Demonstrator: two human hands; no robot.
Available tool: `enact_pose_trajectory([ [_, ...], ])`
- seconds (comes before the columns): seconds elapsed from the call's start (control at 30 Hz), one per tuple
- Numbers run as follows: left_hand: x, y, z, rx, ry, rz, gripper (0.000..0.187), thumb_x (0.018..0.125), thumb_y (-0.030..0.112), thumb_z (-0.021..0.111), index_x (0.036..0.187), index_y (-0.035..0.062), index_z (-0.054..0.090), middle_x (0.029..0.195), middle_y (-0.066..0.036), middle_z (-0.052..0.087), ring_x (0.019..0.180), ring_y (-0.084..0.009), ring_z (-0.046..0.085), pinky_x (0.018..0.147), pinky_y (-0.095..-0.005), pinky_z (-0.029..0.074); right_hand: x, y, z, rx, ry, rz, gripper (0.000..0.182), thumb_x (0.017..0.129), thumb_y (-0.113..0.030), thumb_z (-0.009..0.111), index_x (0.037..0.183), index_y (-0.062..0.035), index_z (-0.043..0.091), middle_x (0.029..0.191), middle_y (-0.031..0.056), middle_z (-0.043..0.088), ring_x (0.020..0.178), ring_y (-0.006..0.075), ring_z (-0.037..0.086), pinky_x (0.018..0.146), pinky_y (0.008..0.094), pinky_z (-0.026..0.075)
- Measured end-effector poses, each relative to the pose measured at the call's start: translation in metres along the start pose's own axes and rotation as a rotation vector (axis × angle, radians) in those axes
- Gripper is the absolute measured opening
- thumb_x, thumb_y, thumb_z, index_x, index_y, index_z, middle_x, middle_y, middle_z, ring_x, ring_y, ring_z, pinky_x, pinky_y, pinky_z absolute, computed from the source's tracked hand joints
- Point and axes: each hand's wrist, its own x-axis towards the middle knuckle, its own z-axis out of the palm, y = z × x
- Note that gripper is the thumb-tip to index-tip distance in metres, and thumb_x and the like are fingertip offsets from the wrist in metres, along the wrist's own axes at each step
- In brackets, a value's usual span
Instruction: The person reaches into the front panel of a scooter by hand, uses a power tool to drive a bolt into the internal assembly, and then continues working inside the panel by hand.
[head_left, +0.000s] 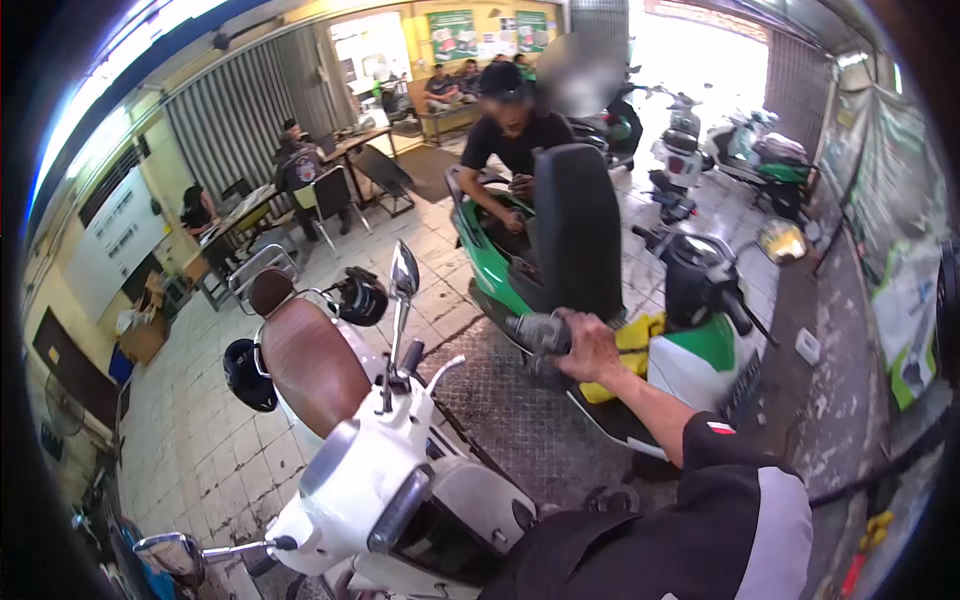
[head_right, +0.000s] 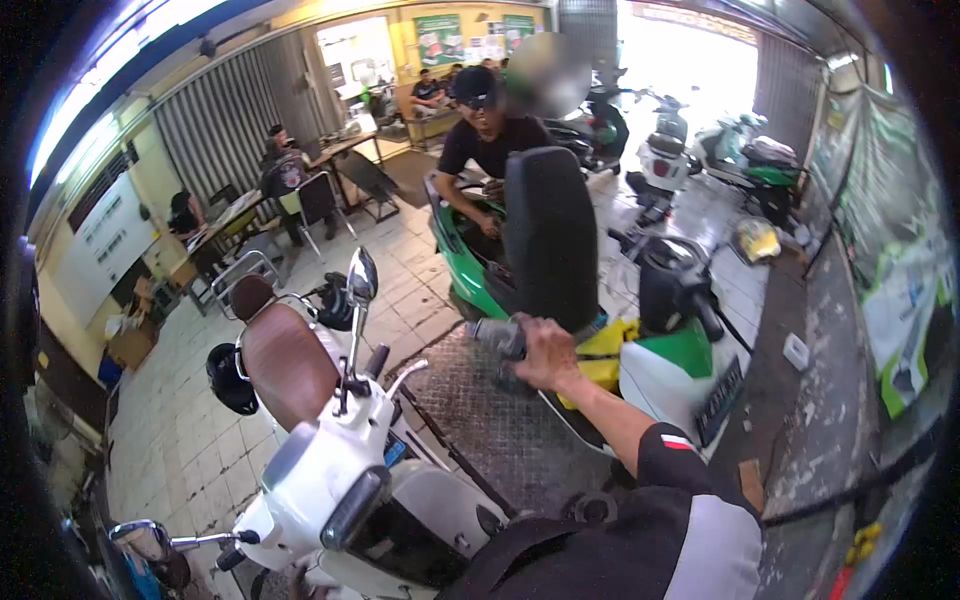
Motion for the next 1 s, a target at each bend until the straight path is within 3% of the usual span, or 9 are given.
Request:
enact_pose_trajectory([
  [0.13,0.043,0.028,0.046,0.265,-0.391,-0.102,0.041,0.090,0.007,0.052,0.130,0.0054,0.044,0.113,-0.010,0.057,0.090,-0.0199,0.054,0.073,-0.0324,0.046,-0.107,-0.056,-0.050,-0.006,-0.227,-0.044,0.071,0.060,-0.033,0.077,0.119,-0.0041,0.051,0.099,0.0189,0.059,0.095,0.0337,0.057,0.082,0.0414,0.047],
  [0.2,0.031,0.030,0.047,0.543,-0.522,0.626,0.040,0.090,0.005,0.050,0.130,0.0076,0.045,0.116,-0.010,0.055,0.096,-0.0198,0.053,0.084,-0.0279,0.041,-0.148,-0.088,-0.075,0.006,-0.259,-0.021,0.070,0.060,-0.034,0.077,0.119,-0.0046,0.051,0.099,0.0187,0.059,0.094,0.0342,0.057,0.083,0.0413,0.047],
  [0.3,0.001,0.014,0.050,0.268,-0.674,0.303,0.052,0.089,0.016,0.059,0.136,0.0116,0.037,0.117,-0.014,0.055,0.099,-0.0171,0.052,0.087,-0.0279,0.039,-0.194,-0.132,-0.129,0.021,-0.310,-0.023,0.071,0.061,-0.034,0.076,0.120,-0.0034,0.051,0.102,0.0195,0.060,0.095,0.0344,0.057,0.085,0.0405,0.046],
  [0.33,-0.025,0.033,0.078,0.200,-0.553,0.362,0.042,0.078,0.020,0.070,0.109,-0.0046,0.059,0.108,-0.017,0.057,0.099,-0.0246,0.055,0.087,-0.0352,0.042,-0.201,-0.146,-0.145,0.046,-0.357,-0.029,0.072,0.062,-0.035,0.076,0.121,-0.0047,0.049,0.099,0.0194,0.059,0.095,0.0345,0.057,0.084,0.0414,0.046],
  [0.4,-0.017,0.008,0.090,0.381,-0.713,0.548,0.043,0.076,0.022,0.073,0.108,-0.0037,0.059,0.107,-0.017,0.053,0.094,-0.0270,0.055,0.085,-0.0360,0.044,-0.208,-0.167,-0.176,0.075,-0.447,-0.068,0.075,0.063,-0.035,0.076,0.125,-0.0070,0.046,0.097,0.0199,0.059,0.095,0.0357,0.057,0.083,0.0430,0.046],
  [0.57,-0.050,-0.017,0.144,0.351,-0.603,0.889,0.055,0.063,0.032,0.082,0.103,0.0023,0.062,0.107,-0.016,0.056,0.097,-0.0290,0.055,0.086,-0.0383,0.044,-0.205,-0.229,-0.234,0.139,-0.544,-0.224,0.071,0.066,-0.035,0.073,0.124,-0.0045,0.047,0.098,0.0213,0.059,0.093,0.0366,0.058,0.083,0.0431,0.047],
  [0.83,-0.076,-0.096,0.154,0.412,-0.380,0.878,0.039,0.073,0.016,0.067,0.108,0.0022,0.057,0.097,-0.013,0.064,0.092,-0.0257,0.063,0.078,-0.0391,0.048,-0.206,-0.253,-0.230,0.276,-0.833,-0.442,0.071,0.064,-0.032,0.075,0.122,-0.0026,0.047,0.101,0.0194,0.058,0.093,0.0329,0.059,0.084,0.0398,0.046],
  [0.93,-0.101,-0.084,0.150,0.356,-0.370,0.521,0.041,0.072,0.017,0.071,0.108,0.0023,0.057,0.097,-0.013,0.064,0.091,-0.0271,0.063,0.078,-0.0391,0.048,-0.219,-0.205,-0.204,0.824,-0.669,-0.248,0.090,0.048,-0.026,0.088,0.123,-0.0027,0.046,0.119,0.0155,0.053,0.107,0.0244,0.054,0.092,0.0374,0.043],
  [1.0,-0.111,-0.070,0.170,0.257,-0.177,0.610,0.048,0.068,0.020,0.075,0.109,0.0026,0.056,0.097,-0.014,0.064,0.091,-0.0297,0.062,0.081,-0.0383,0.048,-0.254,-0.152,-0.178,0.958,-0.826,-0.253,0.102,0.048,-0.024,0.089,0.133,-0.0046,0.035,0.130,0.0146,0.043,0.115,0.0260,0.047,0.099,0.0387,0.039],
])
